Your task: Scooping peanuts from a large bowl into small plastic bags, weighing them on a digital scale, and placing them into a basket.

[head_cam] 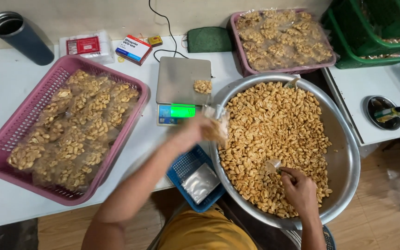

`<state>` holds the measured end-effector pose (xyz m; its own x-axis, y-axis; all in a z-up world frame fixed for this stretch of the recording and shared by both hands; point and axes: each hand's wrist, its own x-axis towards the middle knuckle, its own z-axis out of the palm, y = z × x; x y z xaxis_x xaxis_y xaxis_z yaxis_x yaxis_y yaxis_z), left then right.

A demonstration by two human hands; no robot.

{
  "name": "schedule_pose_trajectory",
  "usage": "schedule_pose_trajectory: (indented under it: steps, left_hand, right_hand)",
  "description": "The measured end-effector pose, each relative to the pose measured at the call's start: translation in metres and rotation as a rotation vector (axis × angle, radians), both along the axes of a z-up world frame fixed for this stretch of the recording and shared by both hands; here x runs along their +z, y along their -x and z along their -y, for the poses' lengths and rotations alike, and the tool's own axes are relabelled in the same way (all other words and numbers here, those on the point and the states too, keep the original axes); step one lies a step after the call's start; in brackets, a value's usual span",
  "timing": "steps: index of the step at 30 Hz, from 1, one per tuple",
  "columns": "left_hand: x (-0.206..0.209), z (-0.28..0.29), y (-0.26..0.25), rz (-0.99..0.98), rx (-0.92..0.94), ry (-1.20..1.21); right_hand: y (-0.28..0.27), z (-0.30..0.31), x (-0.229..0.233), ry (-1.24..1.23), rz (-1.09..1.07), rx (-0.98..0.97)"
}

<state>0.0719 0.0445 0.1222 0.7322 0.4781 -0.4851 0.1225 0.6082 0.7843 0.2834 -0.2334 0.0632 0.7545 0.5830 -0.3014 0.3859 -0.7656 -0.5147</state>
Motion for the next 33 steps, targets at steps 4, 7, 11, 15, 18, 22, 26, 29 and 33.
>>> schedule_pose_trajectory:
  steps: [4, 7, 11, 15, 18, 22, 26, 29, 33]
  left_hand:
    - [-0.049, 0.046, -0.022, 0.258, -0.226, -0.188]
    - [-0.071, 0.068, -0.037, 0.388, -0.296, -0.286]
    - [-0.068, 0.089, -0.046, 0.195, -0.318, -0.205]
    - [-0.065, 0.107, -0.058, 0.072, -0.309, 0.061]
    - [-0.074, 0.121, -0.061, 0.091, -0.337, 0.156]
    - [-0.073, 0.141, -0.063, -0.02, -0.369, 0.421]
    - [-0.083, 0.145, -0.039, 0.044, -0.417, 0.498]
    - [-0.11, 0.088, 0.024, 0.267, -0.139, -0.056]
    - [-0.022, 0.002, 0.191, -0.279, 0.334, -1.767]
  right_hand:
    - [0.003, 0.004, 0.008, -0.009, 0.002, -0.032]
    - [0.001, 0.011, 0.008, -0.018, 0.048, -0.018]
    - [0.0, 0.017, 0.004, -0.04, -0.001, -0.048]
    - [0.001, 0.014, 0.002, -0.003, 0.051, -0.022]
    - [0.0, 0.013, -0.003, -0.008, 0.018, -0.032]
    - [0.003, 0.012, -0.005, -0.057, -0.024, -0.053]
    - [0.005, 0.01, -0.001, -0.072, -0.02, -0.005]
    - [0.012, 0.006, 0.019, -0.042, -0.055, -0.066]
    - [-0.011, 0.03, -0.008, -0.049, 0.068, -0.075]
